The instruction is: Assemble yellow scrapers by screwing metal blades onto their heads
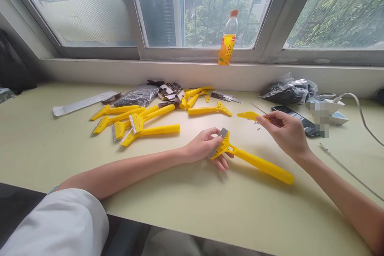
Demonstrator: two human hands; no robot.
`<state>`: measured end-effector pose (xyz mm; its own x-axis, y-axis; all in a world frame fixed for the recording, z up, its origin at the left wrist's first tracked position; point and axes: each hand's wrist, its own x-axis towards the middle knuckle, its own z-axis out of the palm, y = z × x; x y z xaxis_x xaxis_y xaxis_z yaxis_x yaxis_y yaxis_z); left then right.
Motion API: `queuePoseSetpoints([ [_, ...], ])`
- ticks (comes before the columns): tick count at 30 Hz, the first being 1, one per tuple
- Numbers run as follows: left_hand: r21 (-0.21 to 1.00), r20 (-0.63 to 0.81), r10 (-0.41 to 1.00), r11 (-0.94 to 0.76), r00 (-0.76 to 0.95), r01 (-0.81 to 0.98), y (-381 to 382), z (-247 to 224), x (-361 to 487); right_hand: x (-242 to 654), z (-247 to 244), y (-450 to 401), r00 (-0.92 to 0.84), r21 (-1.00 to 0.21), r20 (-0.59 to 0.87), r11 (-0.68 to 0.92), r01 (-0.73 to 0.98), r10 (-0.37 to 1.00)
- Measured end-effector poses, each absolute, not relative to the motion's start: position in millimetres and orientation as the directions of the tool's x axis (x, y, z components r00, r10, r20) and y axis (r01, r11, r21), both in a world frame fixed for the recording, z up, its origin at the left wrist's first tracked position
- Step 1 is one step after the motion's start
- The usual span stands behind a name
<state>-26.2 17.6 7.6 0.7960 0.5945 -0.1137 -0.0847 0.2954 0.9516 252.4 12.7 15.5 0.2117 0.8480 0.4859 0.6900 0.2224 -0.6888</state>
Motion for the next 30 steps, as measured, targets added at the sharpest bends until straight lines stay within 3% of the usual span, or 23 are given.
queuePoseSetpoints([
  [4, 0.949, -0.118, 0.595, 0.303, 0.795, -0.086, 18.1, 6.9, -25.8, 249.1, 40.3, -5.8, 0.384, -0.874, 0.451, 0.309, 0.376, 0.806],
  [8, 0.95, -0.117, 0.597, 0.299, 0.793, -0.085, 18.3, 6.9, -25.8, 245.7, 53.6, -14.8, 0.442, -0.906, 0.423, 0.382, 0.184, 0.791],
  [13, 0.951, -0.12, 0.601, 0.299, 0.79, -0.083, 18.2, 7.8, -26.4, 238.2, 50.6, -17.8, 0.419, -0.923, 0.384, 0.34, 0.177, 0.823],
  [17, 0.949, -0.118, 0.594, 0.302, 0.796, -0.085, 19.8, 6.6, -26.4, 226.1, 47.7, -23.8, 0.306, -0.866, 0.455, 0.337, 0.369, 0.836],
  [19, 0.947, -0.121, 0.588, 0.31, 0.799, -0.085, 21.4, 5.1, -26.1, 216.9, 49.8, -26.9, 0.14, -0.809, 0.486, 0.383, 0.446, 0.863],
  [21, 0.943, -0.116, 0.578, 0.32, 0.808, -0.094, 23.1, 3.6, -25.9, 206.6, 53.6, -28.6, -0.133, -0.714, 0.508, 0.503, 0.487, 0.851],
  [25, 0.944, -0.095, 0.562, 0.312, 0.822, -0.104, 24.6, 2.5, -25.9, 186.9, 61.9, -28.4, -0.625, -0.396, 0.447, 0.768, 0.503, 0.64],
  [30, 0.964, -0.078, 0.584, 0.252, 0.808, -0.089, 22.1, 5.5, -26.8, 173.2, 65.2, -30.7, -0.81, -0.025, 0.333, 0.863, 0.504, 0.483],
])
